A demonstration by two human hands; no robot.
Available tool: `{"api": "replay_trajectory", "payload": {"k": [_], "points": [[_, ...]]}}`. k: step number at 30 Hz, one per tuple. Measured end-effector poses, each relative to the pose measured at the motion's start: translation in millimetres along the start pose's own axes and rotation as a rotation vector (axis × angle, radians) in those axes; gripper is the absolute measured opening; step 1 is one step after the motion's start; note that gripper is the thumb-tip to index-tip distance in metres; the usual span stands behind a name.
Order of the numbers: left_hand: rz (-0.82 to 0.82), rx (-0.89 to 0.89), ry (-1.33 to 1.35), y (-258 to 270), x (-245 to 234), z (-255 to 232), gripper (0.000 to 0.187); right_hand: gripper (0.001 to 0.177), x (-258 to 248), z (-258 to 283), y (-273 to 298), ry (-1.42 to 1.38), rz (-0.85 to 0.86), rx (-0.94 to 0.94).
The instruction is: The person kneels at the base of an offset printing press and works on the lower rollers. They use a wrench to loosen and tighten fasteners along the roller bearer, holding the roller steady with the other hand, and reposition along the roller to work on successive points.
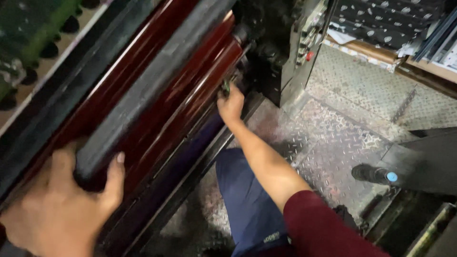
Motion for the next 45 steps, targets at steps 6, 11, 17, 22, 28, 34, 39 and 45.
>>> {"api": "replay_trajectory", "payload": {"k": [6, 11, 17, 22, 28, 34, 39, 45], "points": [[-0.121, 0.019, 0.019, 7, 12, 2, 0.051, 0.030, -52, 7, 13, -0.001, 0.151, 0.146], [-0.178, 0.001, 0.108, 16, 24, -1, 0.052, 0.024, -67, -43, 35, 0.171, 0.230, 0.097], [-0.118, -0.052, 0.297, 19, 31, 1, 0.050, 0.023, -70, 14, 13, -0.044, 0.417, 0.525], [-0.127, -0.060, 0.270, 20, 30, -2, 0.048, 0.023, -60, 37, 10, -0.102, 0.523, 0.643], [-0.169, -0.022, 0.179, 14, 22, 0, 0.051, 0.022, -44, 33, 6, -0.073, 0.486, 0.657], [-0.107, -0.013, 0.216, 15, 30, 1, 0.051, 0.019, -52, -80, -53, -0.125, 0.481, 0.434], [-0.154, -0.019, 0.085, 8, 2, -3, 0.051, 0.022, -74, -64, -113, 0.031, 0.781, 0.621], [-0.096, -0.016, 0.082, 10, 17, 0, 0.053, 0.021, -93, -26, -54, 0.124, 0.497, 0.267]]}}
Point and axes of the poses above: each hand's wrist, its own y-axis away from the middle knuckle, its own x-axis out of the palm, z = x × y, the point moved 1 cm from there along -y, towards the middle knuckle, and after that the axes turned 8 degrees about -y, right-handed, at the moved point
